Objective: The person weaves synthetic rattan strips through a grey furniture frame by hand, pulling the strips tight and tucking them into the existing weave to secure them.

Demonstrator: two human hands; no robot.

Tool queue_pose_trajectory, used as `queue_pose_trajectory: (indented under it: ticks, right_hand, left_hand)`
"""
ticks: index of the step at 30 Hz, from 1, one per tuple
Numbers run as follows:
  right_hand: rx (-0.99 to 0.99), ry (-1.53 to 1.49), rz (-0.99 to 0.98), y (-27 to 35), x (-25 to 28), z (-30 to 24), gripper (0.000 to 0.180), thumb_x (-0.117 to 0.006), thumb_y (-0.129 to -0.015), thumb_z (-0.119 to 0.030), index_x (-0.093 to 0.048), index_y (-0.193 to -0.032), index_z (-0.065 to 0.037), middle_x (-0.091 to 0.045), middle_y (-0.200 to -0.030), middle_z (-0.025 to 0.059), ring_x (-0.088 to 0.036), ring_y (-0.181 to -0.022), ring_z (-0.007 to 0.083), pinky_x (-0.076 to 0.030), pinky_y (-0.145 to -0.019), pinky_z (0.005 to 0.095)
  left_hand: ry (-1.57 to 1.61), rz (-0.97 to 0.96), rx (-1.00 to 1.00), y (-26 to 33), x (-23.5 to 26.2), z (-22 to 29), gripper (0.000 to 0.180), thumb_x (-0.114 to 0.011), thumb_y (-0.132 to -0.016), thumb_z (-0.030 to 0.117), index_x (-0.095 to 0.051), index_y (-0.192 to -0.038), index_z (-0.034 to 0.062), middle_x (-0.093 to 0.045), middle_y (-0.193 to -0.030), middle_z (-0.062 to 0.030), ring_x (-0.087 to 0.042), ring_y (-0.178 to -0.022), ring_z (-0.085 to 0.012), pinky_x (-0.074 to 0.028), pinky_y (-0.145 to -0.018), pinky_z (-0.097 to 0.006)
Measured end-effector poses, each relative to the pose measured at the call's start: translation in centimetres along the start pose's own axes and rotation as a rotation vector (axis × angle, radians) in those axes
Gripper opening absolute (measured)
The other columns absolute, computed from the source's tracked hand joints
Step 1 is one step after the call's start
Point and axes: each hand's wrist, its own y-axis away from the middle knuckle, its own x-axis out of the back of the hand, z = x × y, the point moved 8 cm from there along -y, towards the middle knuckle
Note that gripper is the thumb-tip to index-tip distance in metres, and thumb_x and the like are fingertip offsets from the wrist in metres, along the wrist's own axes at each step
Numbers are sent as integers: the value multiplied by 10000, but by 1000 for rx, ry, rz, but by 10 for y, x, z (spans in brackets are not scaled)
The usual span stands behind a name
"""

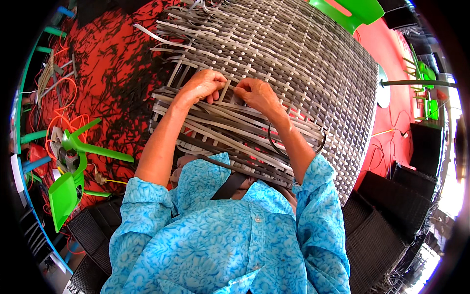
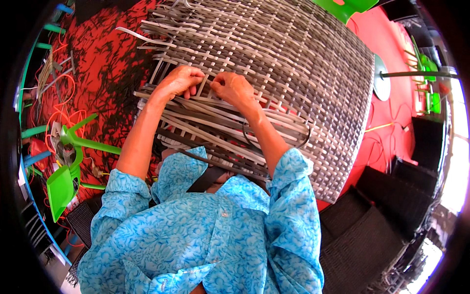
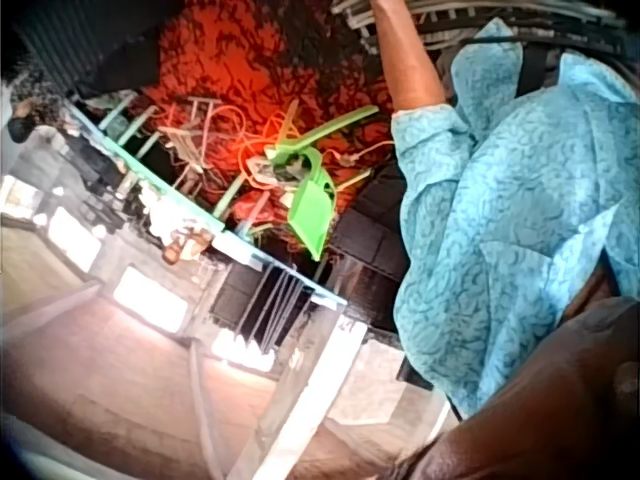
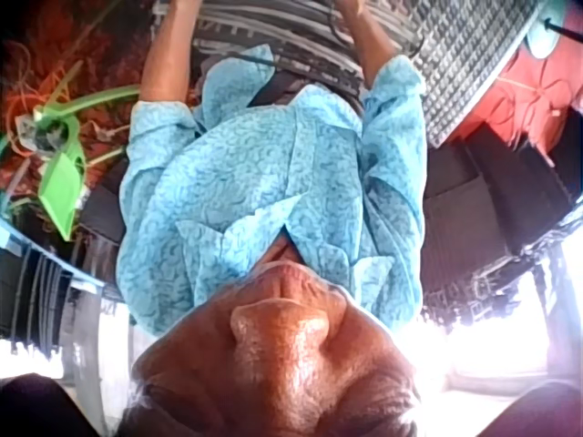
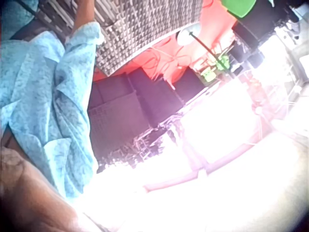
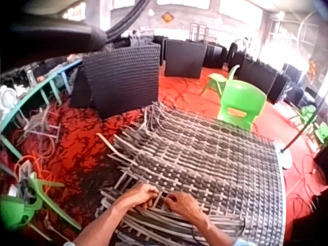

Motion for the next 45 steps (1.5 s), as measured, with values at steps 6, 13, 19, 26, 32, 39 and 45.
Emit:
queue_pose_trajectory:
  ticks: [6, 13, 19, 26, 32, 39, 45]
  right_hand:
    - [-9, -83, 131, 2, 7, -3, 292, -572, -822, -300, -621, -1059, -137, -659, -811, 130, -634, -773, 293, -483, -691, 387]
    - [264, -260, 74, -20, -15, -37, 297, -560, -891, -284, -627, -1027, -28, -574, -664, 42, -503, -546, 113, -419, -526, 282]
    - [46, -220, 6, -25, -22, -24, 288, -558, -861, -304, -622, -825, -25, -564, -594, 40, -512, -516, 105, -421, -505, 279]
    - [18, -21, 49, -37, -27, -26, 291, -556, -844, -305, -639, -817, -27, -579, -576, 74, -544, -506, 144, -445, -529, 306]
    - [68, -34, 55, -36, -29, -31, 288, -562, -844, -309, -656, -904, -44, -605, -614, 89, -572, -544, 167, -460, -553, 319]
    - [212, -173, 187, -34, -18, -60, 242, -568, -846, -262, -645, -985, -80, -656, -763, 143, -636, -685, 287, -489, -632, 375]
    - [151, -405, -84, -47, -45, -68, 288, -559, -896, -307, -643, -1010, -57, -578, -659, -1, -513, -535, 71, -404, -480, 230]
  left_hand:
    - [348, 265, -118, 12, 38, -5, 189, -596, -837, 182, -605, -744, 17, -552, -572, -38, -485, -414, -92, -375, -381, -225]
    - [258, 266, -117, 26, 55, -4, 191, -602, -856, 273, -622, -865, 83, -559, -683, 24, -496, -501, -47, -341, -426, -195]
    - [139, 267, 62, 35, 53, -17, 258, -548, -879, 250, -635, -1021, 53, -601, -749, -19, -586, -538, -96, -389, -428, -218]
    - [-199, 179, 6, 11, 46, -10, 224, -452, -856, 97, -627, -954, -2, -561, -610, -108, -567, -440, -189, -457, -516, -352]
    - [-32, 118, 58, 8, 51, -24, 176, -559, -835, 140, -641, -903, 0, -568, -598, -60, -494, -402, -131, -421, -433, -291]
    - [370, 459, -82, 39, 90, -31, 141, -595, -862, 191, -591, -776, 79, -519, -634, 39, -450, -475, -39, -321, -412, -201]
    - [317, 383, -105, 47, 91, -28, 138, -607, -855, 221, -614, -809, 91, -530, -658, 60, -469, -526, -31, -310, -438, -189]
